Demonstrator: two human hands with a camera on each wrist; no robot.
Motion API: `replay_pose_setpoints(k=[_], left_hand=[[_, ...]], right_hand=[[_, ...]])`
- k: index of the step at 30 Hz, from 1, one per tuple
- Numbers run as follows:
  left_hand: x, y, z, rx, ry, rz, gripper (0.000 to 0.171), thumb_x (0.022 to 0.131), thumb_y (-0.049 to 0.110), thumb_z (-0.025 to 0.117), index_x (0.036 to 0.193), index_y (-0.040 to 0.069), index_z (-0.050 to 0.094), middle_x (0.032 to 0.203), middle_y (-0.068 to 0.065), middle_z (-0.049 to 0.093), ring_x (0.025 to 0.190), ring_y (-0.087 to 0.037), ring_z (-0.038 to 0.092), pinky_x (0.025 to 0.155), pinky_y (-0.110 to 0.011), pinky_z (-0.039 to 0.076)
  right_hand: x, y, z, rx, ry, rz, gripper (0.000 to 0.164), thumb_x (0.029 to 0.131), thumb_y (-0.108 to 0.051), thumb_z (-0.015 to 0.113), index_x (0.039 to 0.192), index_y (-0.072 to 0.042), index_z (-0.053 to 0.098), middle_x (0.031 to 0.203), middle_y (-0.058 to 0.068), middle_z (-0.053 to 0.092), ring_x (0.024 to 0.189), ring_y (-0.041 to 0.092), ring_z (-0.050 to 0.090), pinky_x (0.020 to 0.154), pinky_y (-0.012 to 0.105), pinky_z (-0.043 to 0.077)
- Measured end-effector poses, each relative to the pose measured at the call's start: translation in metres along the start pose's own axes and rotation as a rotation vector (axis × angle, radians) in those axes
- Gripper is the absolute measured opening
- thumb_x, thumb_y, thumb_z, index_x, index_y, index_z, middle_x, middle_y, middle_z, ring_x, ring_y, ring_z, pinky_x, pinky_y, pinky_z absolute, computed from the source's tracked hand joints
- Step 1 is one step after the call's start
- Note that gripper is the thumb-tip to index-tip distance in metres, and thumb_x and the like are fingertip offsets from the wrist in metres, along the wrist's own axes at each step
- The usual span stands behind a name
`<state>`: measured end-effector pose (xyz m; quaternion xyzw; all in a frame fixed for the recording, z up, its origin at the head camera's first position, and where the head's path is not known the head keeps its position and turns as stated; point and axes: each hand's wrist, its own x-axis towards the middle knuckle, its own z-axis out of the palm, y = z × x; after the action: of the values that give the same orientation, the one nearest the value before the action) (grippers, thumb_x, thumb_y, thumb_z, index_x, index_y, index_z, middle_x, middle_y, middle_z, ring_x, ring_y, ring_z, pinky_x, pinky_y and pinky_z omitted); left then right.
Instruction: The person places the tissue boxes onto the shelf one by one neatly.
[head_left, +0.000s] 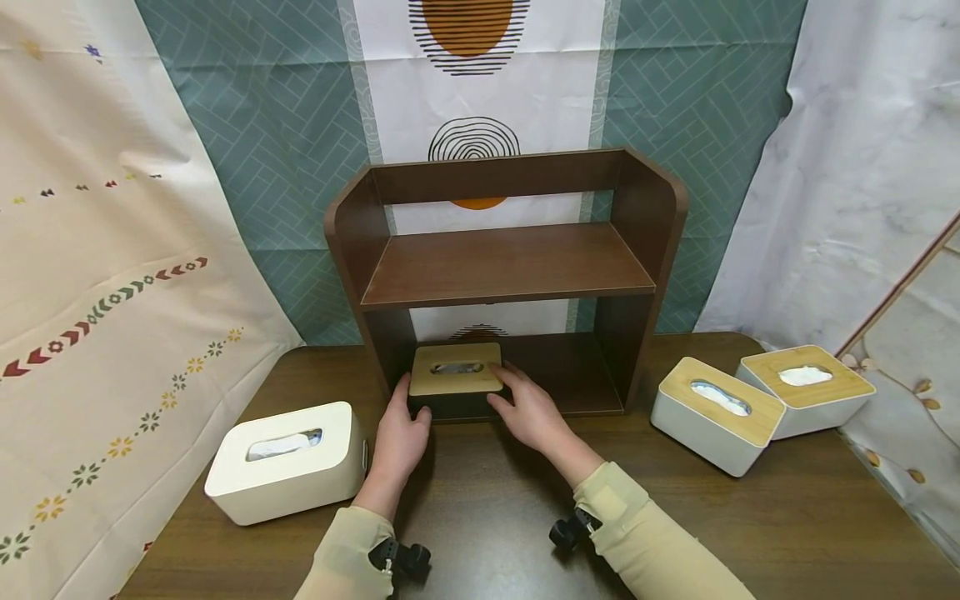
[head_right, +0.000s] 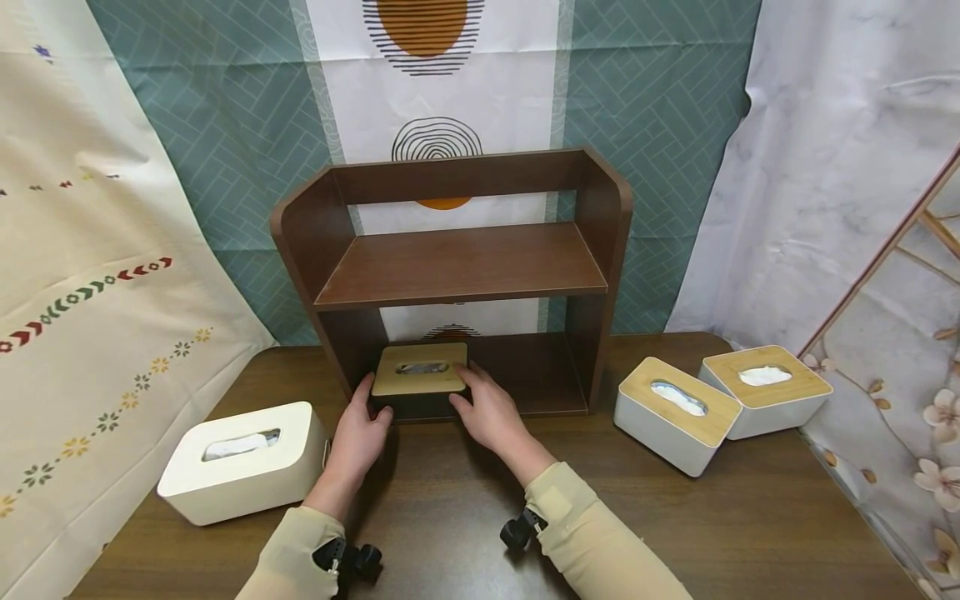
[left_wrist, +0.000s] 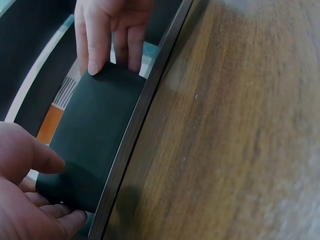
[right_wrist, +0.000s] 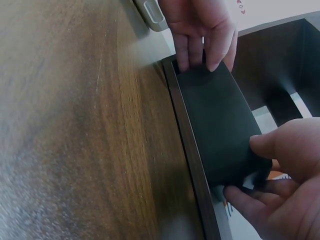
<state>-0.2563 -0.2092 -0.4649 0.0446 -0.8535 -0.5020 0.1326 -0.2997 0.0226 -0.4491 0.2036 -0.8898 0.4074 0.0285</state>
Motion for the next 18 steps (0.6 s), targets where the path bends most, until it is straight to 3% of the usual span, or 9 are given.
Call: replay_pose_setpoints(k=[3,8,10,15,18], left_hand=[[0.001,0.0,0.0,0.0,-0.007,-0.011,0.072,0.106,0.007,0.057,0.172,0.001,0.03,0.173,-0.029,0.034,0.158,-0.049,0.035,0.123,-0.068,0.033],[0.012,-0.026,0.009,0.05,0.036,0.04,0.072,0.108,0.017,0.059,0.173,0.006,0.031,0.172,-0.026,0.039,0.153,-0.05,0.042,0.118,-0.065,0.041],[0.012,-0.026,0.01,0.044,0.04,0.047,0.072,0.108,0.018,0.059,0.173,0.005,0.031,0.173,-0.026,0.038,0.154,-0.049,0.041,0.119,-0.065,0.039],[0.0,0.001,0.003,0.008,0.014,0.033,0.074,0.106,0.01,0.059,0.172,-0.002,0.027,0.175,-0.029,0.03,0.16,-0.049,0.031,0.125,-0.068,0.03],[-0.004,0.009,0.003,0.051,0.015,0.043,0.072,0.108,0.008,0.058,0.172,-0.004,0.026,0.175,-0.03,0.03,0.161,-0.047,0.03,0.126,-0.065,0.03]], right_hand=[[0.0,0.0,0.0,0.004,-0.001,0.002,0.058,0.112,-0.021,0.068,0.166,-0.01,0.051,0.172,0.024,0.041,0.154,0.044,0.045,0.12,0.064,0.041],[0.0,0.001,0.0,0.01,-0.003,-0.003,0.058,0.112,-0.021,0.069,0.166,-0.011,0.051,0.171,0.023,0.042,0.155,0.043,0.044,0.12,0.064,0.041],[0.0,0.001,0.0,0.011,0.001,-0.01,0.058,0.111,-0.02,0.069,0.166,-0.011,0.051,0.171,0.022,0.043,0.155,0.042,0.044,0.12,0.063,0.041],[0.0,0.002,-0.001,0.009,0.015,-0.023,0.058,0.111,-0.02,0.07,0.165,-0.01,0.051,0.17,0.021,0.044,0.155,0.04,0.044,0.12,0.063,0.041],[-0.001,0.0,-0.003,0.005,0.022,-0.017,0.058,0.111,-0.021,0.071,0.164,-0.009,0.051,0.17,0.02,0.044,0.156,0.04,0.044,0.121,0.062,0.041]])
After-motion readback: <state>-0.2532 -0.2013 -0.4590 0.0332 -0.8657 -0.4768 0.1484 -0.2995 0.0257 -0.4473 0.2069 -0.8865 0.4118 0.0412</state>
